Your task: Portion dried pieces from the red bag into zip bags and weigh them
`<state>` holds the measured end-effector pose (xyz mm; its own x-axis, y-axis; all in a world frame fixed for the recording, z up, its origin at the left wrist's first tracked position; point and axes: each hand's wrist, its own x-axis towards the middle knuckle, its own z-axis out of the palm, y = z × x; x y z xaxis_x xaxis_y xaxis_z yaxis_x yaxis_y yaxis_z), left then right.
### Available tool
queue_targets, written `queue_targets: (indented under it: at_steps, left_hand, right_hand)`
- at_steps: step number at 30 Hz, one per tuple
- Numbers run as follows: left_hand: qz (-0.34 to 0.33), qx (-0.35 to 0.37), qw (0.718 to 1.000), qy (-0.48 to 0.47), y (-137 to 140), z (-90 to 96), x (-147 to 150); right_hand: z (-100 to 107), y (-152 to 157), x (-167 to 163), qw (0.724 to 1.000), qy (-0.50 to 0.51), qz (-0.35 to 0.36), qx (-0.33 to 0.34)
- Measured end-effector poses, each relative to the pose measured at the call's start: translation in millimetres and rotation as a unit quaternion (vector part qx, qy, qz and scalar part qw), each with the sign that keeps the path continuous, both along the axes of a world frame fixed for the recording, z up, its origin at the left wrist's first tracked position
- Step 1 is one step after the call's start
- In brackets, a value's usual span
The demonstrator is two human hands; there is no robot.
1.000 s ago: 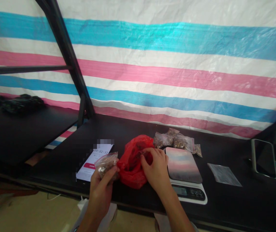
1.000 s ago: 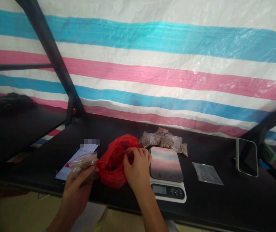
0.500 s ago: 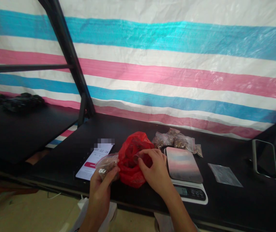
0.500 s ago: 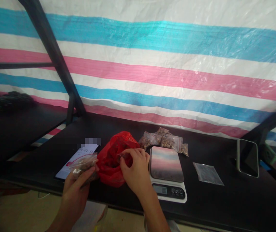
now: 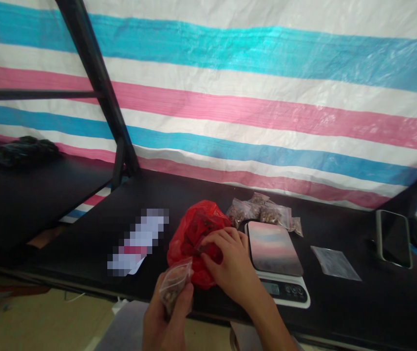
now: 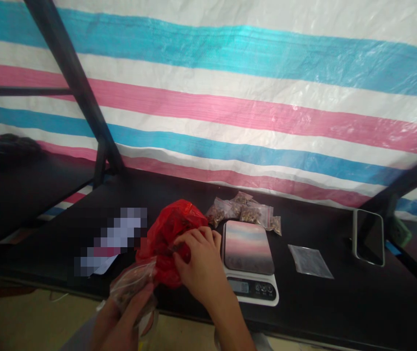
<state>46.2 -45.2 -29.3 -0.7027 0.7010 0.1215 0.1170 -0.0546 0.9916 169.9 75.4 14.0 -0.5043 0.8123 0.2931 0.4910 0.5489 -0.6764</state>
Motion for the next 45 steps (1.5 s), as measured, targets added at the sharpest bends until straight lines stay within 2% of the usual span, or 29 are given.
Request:
queue_targets:
  at_steps: [4,8,12,14,17,21,24,26,29,32,36,40,45]
  left_hand:
    - [-0.016,0.004,1.000,0.025,0.8,-7.0,-3.9]
    - [0.033,0.026,0.994,0.097,-1.3,-25.5,-10.4]
    - [0.093,0.051,0.982,0.159,1.8,-40.4,-11.4]
    - [0.114,0.072,0.977,0.167,6.1,-44.8,-11.4]
    - [0.107,0.092,0.978,0.153,11.2,-48.2,-16.2]
    - [0.080,0.073,0.986,0.125,13.1,-42.5,-24.9]
    - [0.087,0.062,0.991,0.086,16.6,-26.6,-20.7]
    - [0.103,0.058,0.993,0.019,20.7,-11.8,-13.6]
    - [0.099,0.057,0.993,0.037,27.1,9.0,-3.4]
    - [0.089,0.046,0.993,0.067,31.7,18.2,2.4]
    - [0.025,0.009,0.998,0.061,33.1,8.1,3.5]
    - [-0.036,0.021,0.996,0.079,30.7,-8.9,0.1]
    - [-0.051,0.019,0.995,0.086,31.1,-12.7,-3.2]
  right_hand:
    - [2.7,-3.2,0.8,1.000,0.000,0.015,-0.011]
    - [4.8,-7.4,-1.3,0.999,0.003,0.023,-0.035]
    - [4.8,-8.0,-4.2,0.998,0.020,0.001,-0.066]
    - [4.0,-6.7,-4.6,0.996,0.037,-0.016,-0.085]
    - [2.5,-3.7,-4.0,0.991,0.069,-0.038,-0.110]
    - [0.4,1.0,-2.4,0.984,0.115,-0.070,-0.117]
    - [-1.7,3.8,-1.2,0.979,0.150,-0.086,-0.108]
    - [-3.0,4.3,-0.8,0.976,0.173,-0.085,-0.100]
    - [-3.7,2.4,-1.2,0.971,0.204,-0.091,-0.081]
    - [-1.8,-1.1,-2.3,0.965,0.230,-0.106,-0.064]
    - [2.4,-5.7,-3.0,0.956,0.264,-0.114,-0.049]
    - [5.9,-11.2,-2.8,0.957,0.260,-0.125,-0.031]
    - [9.9,-18.1,-3.8,0.962,0.249,-0.115,0.003]
